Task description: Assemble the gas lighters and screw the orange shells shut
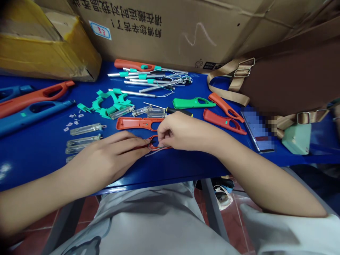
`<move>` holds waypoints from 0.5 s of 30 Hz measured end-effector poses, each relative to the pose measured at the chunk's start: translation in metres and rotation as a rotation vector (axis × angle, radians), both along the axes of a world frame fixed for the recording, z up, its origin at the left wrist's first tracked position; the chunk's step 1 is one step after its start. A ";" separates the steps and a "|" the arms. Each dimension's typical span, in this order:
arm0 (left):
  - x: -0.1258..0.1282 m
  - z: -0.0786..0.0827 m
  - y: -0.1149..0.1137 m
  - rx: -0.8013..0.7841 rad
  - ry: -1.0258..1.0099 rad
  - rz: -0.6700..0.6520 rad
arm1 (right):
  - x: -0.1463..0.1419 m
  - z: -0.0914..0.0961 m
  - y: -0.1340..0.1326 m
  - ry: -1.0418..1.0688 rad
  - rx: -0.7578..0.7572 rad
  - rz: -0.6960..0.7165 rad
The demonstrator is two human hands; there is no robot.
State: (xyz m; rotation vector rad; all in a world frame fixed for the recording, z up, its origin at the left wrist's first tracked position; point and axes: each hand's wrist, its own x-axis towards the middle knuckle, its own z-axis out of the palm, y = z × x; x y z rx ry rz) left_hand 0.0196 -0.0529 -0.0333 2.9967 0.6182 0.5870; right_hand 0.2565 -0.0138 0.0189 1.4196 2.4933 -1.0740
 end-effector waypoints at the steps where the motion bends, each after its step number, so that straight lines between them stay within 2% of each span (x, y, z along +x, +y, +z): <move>1: 0.000 0.000 0.000 0.001 -0.002 0.000 | 0.000 0.000 0.001 -0.002 -0.002 -0.001; 9: 0.001 0.000 0.001 0.007 -0.004 -0.003 | 0.001 0.001 0.002 -0.016 -0.043 -0.004; 15: 0.000 0.001 0.000 0.020 0.020 0.002 | 0.000 0.006 -0.006 0.007 0.151 0.236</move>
